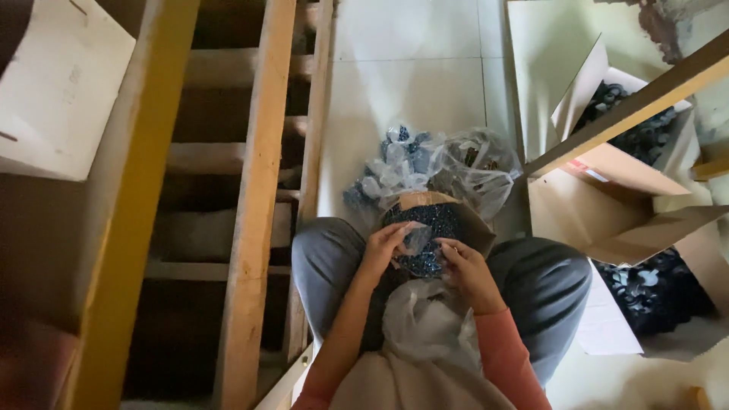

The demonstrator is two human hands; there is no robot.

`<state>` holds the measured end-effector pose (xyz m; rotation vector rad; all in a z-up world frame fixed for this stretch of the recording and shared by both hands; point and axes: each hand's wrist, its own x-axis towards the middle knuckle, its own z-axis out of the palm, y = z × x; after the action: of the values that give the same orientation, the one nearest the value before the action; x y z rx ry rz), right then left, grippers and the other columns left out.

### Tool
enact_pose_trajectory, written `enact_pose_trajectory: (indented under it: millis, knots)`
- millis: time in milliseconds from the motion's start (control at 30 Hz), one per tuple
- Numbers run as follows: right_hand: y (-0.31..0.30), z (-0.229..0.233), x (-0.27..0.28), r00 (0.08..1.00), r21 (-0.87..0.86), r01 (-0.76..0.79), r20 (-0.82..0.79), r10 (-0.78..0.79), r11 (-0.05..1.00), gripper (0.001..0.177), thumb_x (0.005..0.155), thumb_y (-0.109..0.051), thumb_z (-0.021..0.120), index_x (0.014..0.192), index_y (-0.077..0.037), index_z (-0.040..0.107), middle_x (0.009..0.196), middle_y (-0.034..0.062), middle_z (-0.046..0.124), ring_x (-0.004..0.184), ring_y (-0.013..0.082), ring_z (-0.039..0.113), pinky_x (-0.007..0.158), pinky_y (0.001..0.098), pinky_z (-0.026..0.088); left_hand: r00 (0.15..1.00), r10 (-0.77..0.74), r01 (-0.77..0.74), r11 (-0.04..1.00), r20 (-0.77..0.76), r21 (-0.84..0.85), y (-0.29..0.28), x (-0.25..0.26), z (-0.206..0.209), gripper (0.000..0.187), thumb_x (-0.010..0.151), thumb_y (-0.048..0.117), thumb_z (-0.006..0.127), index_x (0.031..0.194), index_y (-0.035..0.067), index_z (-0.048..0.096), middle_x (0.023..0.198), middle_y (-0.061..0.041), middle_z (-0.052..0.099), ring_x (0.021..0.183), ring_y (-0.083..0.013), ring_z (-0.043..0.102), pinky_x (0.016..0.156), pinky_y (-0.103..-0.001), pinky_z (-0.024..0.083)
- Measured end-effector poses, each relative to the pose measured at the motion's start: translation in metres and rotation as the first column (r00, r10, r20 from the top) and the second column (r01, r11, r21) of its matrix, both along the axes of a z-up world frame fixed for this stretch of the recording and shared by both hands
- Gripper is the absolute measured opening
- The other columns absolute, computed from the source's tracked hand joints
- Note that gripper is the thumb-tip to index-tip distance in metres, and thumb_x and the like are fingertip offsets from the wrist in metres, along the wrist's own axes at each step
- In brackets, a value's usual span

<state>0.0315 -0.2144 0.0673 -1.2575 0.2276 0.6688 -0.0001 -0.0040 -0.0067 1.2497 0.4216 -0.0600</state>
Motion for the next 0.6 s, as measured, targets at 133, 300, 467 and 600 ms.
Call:
enact_pose_trajectory:
  millis: [133,300,467,600]
  knots:
    - [0.006,-0.001,-0.001,0.999,-0.021,-0.003,0.049,0.004,1.0,0.028,0.101,-0.02,0.065,0.118,0.001,0.072,0.074,0.0062,0.053,0.061,0.0139,0.051,0.049,0.0271,0.042,1.0,0.014,-0.014,1.0,0.02,0.023,0.001,0.008,-0.029,0.038,0.102,0.036,0.071,0.127,0.008,0.076,0.083,-0.025,0.073,0.085,-0.0377,0.074,0.068,-0.053,0.064]
    - [0.017,0.003,0.0,0.978,-0.012,-0.025,0.206,0.027,1.0,0.016,0.099,-0.015,0.066,0.102,-0.001,0.073,0.078,0.0036,0.049,0.068,0.0101,0.047,0.056,0.025,0.038,1.0,0.023,-0.022,0.999,-0.016,0.023,0.0,0.001,-0.007,0.032,0.104,0.034,0.069,0.127,0.013,0.078,0.085,-0.018,0.072,0.086,-0.0298,0.074,0.072,-0.046,0.063]
    - [0.036,0.038,0.01,0.878,-0.233,-0.044,0.455,0.149,0.972,0.02,0.088,-0.022,0.082,0.091,-0.005,0.073,0.073,0.007,0.06,0.068,0.0147,0.053,0.061,0.0303,0.043,0.999,-0.024,0.026,0.999,-0.038,0.04,0.009,0.009,-0.04,0.04,0.104,0.04,0.068,0.13,0.012,0.074,0.082,-0.019,0.071,0.081,-0.0298,0.072,0.064,-0.048,0.064]
    - [0.049,0.012,0.01,0.745,-0.579,0.014,0.549,0.378,0.815,0.019,0.088,-0.029,0.08,0.098,-0.014,0.076,0.081,0.0159,0.073,0.079,0.0399,0.071,0.069,0.0451,0.054,0.999,-0.015,0.02,0.996,-0.05,0.087,0.001,0.002,-0.001,0.037,0.105,0.037,0.065,0.128,0.01,0.075,0.087,-0.016,0.072,0.086,-0.0217,0.069,0.076,-0.044,0.061]
